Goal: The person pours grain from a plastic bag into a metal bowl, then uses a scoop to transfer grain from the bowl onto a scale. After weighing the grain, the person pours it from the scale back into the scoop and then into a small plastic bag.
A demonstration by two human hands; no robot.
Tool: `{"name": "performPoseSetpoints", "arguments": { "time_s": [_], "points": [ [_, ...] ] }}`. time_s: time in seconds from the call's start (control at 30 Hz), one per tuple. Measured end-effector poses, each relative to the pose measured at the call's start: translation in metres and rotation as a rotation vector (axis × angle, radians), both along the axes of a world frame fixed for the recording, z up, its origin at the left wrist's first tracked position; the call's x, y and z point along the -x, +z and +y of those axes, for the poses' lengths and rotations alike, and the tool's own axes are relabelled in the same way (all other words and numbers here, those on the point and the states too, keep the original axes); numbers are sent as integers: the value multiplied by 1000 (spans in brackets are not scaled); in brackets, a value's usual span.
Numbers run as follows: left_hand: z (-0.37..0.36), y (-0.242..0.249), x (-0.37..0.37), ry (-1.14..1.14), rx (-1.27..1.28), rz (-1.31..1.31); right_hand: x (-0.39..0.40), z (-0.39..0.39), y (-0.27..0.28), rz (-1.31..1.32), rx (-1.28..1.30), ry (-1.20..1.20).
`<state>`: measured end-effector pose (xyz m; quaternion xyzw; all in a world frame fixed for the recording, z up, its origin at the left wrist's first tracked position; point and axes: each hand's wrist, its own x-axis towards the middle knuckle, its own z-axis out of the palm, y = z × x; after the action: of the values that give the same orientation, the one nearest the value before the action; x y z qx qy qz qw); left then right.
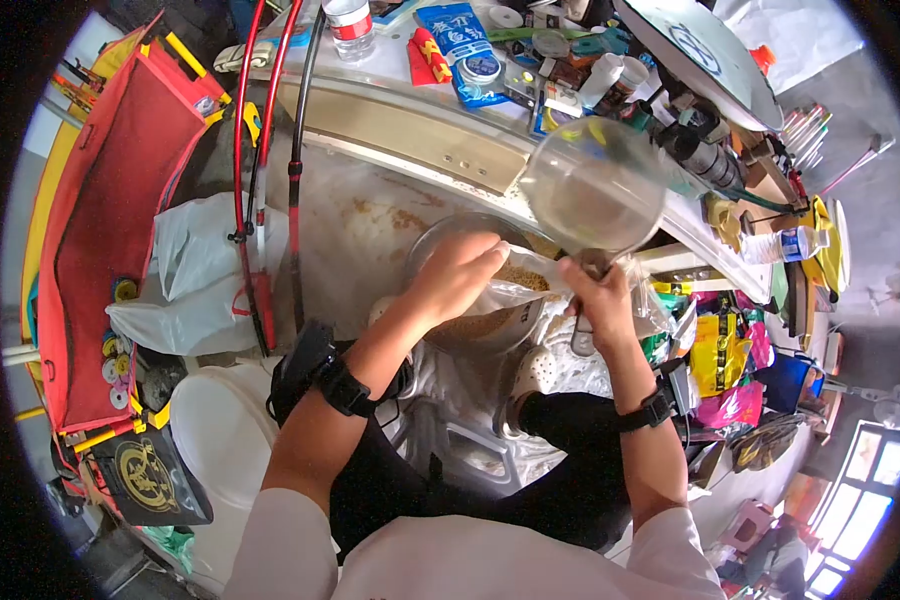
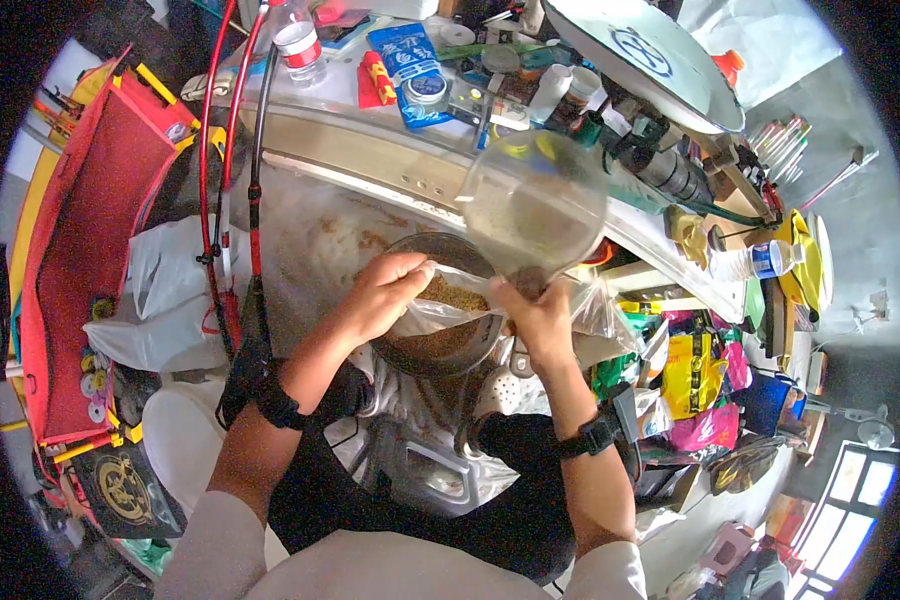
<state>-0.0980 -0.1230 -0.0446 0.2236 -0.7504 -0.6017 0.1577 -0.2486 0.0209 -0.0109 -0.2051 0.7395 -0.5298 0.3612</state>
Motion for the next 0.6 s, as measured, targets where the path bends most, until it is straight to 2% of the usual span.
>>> {"name": "performPoseSetpoints", "arguments": {
  "time_s": [0.13,0.27,0.3,0.4,0.47,0.6],
  "points": [
    [2,14,-2,13,-42,-19,-10,6,-19,33,5,126],
    [1,5,-2,69,-3,37,-18,3,-14,29,106,12],
    [0,7,-3,75,-1,35,-24,2,-1,-80,199,-83],
    [0,10,-6,74,15,10,-21,1,14,-59,246,-70],
    [-1,3,-3,-83,86,-102,-20,0,16,-105,244,-107],
    [7,8,-3,-135,-99,-20,-18,6,25,-263,227,-170]
  ]
}}
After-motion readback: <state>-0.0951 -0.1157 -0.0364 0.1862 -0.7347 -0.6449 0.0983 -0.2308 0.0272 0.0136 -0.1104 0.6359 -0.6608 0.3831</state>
